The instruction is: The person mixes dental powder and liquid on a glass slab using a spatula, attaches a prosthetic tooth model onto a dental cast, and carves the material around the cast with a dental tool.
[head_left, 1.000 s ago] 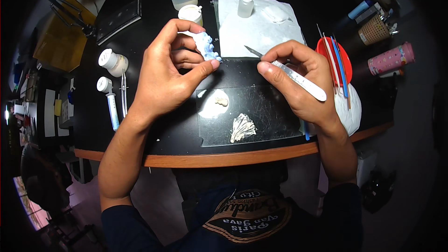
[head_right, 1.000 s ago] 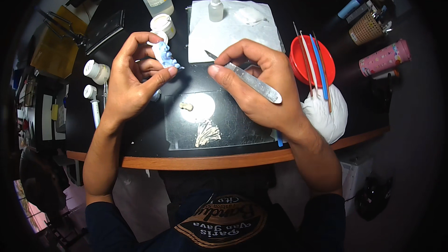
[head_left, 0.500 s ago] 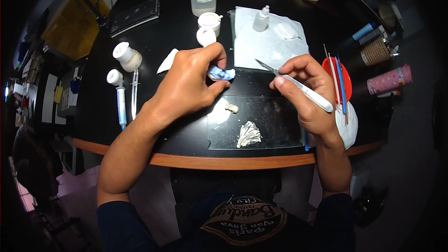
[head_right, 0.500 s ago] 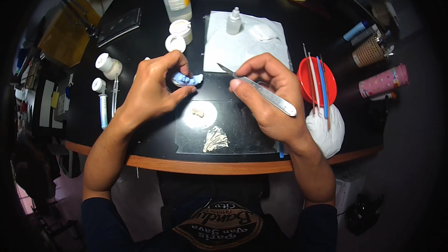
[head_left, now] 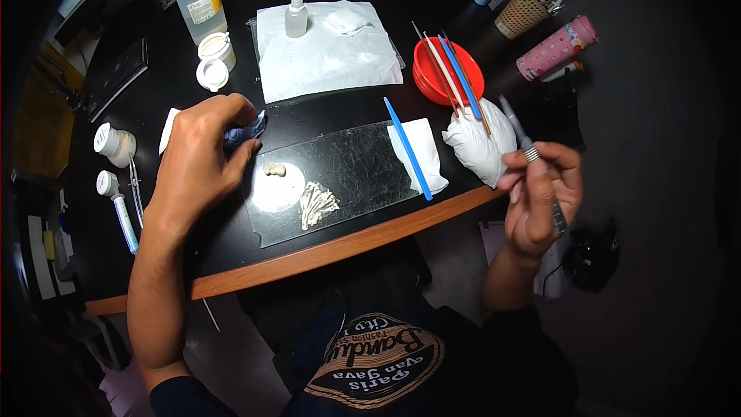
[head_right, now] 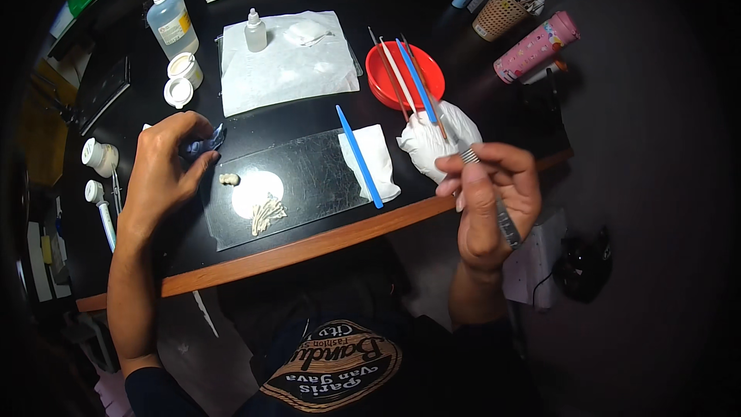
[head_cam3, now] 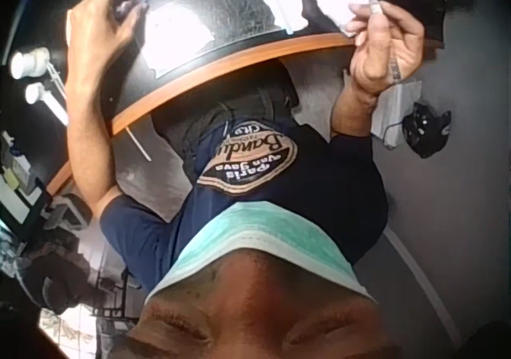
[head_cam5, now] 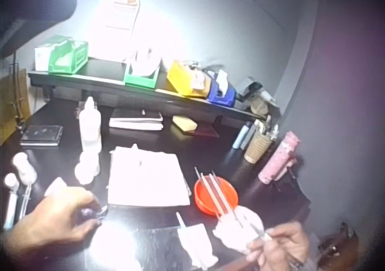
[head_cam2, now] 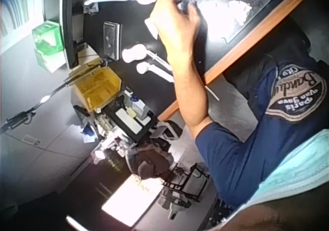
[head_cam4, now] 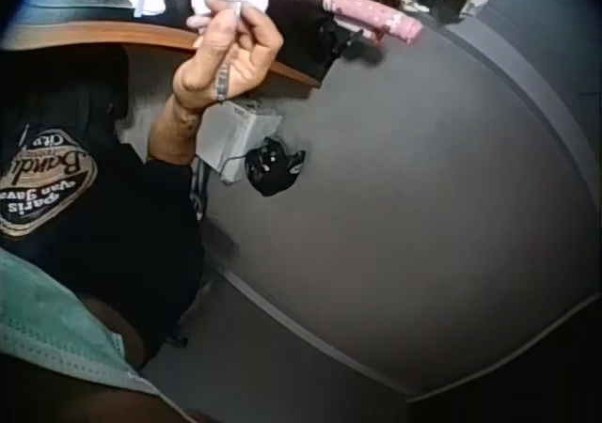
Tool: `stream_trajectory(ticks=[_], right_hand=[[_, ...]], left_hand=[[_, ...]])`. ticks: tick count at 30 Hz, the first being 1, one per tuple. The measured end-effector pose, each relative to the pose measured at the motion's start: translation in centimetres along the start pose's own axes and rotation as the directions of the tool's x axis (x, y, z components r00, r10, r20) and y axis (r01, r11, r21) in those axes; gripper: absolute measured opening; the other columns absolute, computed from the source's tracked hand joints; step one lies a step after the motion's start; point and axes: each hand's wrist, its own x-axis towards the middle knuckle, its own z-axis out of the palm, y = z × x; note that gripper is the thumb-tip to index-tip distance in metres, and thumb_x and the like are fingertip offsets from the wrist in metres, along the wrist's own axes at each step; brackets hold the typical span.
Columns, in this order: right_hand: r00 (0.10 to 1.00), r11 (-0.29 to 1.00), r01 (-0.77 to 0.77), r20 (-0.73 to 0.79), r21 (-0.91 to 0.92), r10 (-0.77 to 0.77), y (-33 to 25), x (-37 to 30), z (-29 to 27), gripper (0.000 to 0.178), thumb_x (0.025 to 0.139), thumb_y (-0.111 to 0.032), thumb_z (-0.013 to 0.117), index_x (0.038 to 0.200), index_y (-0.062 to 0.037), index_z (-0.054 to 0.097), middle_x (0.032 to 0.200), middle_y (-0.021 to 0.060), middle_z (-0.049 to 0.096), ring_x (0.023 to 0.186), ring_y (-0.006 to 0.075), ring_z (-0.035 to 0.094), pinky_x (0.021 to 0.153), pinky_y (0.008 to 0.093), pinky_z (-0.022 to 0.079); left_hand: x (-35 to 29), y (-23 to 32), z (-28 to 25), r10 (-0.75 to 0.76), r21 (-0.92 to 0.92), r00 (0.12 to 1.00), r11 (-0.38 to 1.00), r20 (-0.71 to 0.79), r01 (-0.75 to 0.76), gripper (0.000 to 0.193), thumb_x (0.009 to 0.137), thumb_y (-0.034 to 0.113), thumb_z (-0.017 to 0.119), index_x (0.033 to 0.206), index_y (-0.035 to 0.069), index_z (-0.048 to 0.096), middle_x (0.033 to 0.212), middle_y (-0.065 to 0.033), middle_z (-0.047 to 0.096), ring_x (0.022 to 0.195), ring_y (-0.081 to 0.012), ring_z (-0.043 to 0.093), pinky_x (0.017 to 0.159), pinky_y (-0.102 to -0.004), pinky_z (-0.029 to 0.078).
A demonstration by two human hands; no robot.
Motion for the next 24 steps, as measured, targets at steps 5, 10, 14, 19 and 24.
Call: stream_trajectory(ticks=[5,10,14,19,24], right_hand=[[0.967,0.886,0.142,0.254,-0.442,-0.029,2.1,-4.8,-2.1,0.025,0.093,0.001,0.085,0.117,0.0031,0.079,0.098,0.0148,0.08,0.075,0.0129,0.07,0.068,0.0268,0.055],[0.921,0.82,0.329,0.35,-0.468,-0.17,4.5,-7.3,-2.2,0.046,0.081,-0.017,0.096,0.124,-0.0091,0.084,0.082,-0.0001,0.066,0.067,0.0129,0.057,0.056,0.0293,0.045],[0.903,0.806,0.346,0.405,-0.48,-0.147,5.4,-7.6,-2.6,0.052,0.078,-0.026,0.098,0.126,-0.0134,0.084,0.078,-0.003,0.058,0.064,0.0127,0.048,0.053,0.0301,0.038],[0.858,0.792,0.396,0.496,-0.465,-0.138,4.7,-7.0,-4.2,0.046,0.079,-0.022,0.097,0.12,-0.0067,0.085,0.082,0.0021,0.064,0.065,0.0158,0.054,0.054,0.0305,0.041],[0.933,0.887,0.24,0.348,-0.394,-0.098,3.4,-8.0,-4.3,0.026,0.1,-0.012,0.081,0.122,0.0015,0.08,0.096,0.0134,0.073,0.076,0.0189,0.069,0.066,0.0306,0.057]], left_hand=[[-0.1,0.7,0.1,0.086,0.062,0.996,0.994,-0.018,-0.084,0.026,0.079,-0.008,0.082,0.103,-0.006,0.072,0.103,-0.0197,0.075,0.098,-0.0343,0.076,0.089,-0.0373,0.058],[0.6,1.5,1.0,0.241,0.058,0.97,0.969,-0.038,-0.239,0.025,0.08,-0.008,0.08,0.104,-0.005,0.073,0.107,-0.0175,0.074,0.104,-0.0323,0.073,0.091,-0.0381,0.058],[0.5,1.2,1.5,0.205,0.021,0.973,0.979,-0.106,-0.204,0.019,0.08,-0.003,0.08,0.098,-0.002,0.074,0.098,-0.0148,0.074,0.097,-0.0319,0.071,0.088,-0.0398,0.055],[0.3,0.1,0.4,0.221,0.083,0.971,0.973,-0.088,-0.214,0.019,0.081,-0.006,0.081,0.099,-0.004,0.075,0.098,-0.0146,0.075,0.098,-0.0301,0.072,0.089,-0.0379,0.056],[0.9,-0.3,0.4,0.268,0.096,0.952,0.962,-0.15,-0.256,0.016,0.081,-0.004,0.082,0.096,-0.002,0.075,0.096,-0.0146,0.075,0.093,-0.0324,0.071,0.086,-0.0395,0.055]])
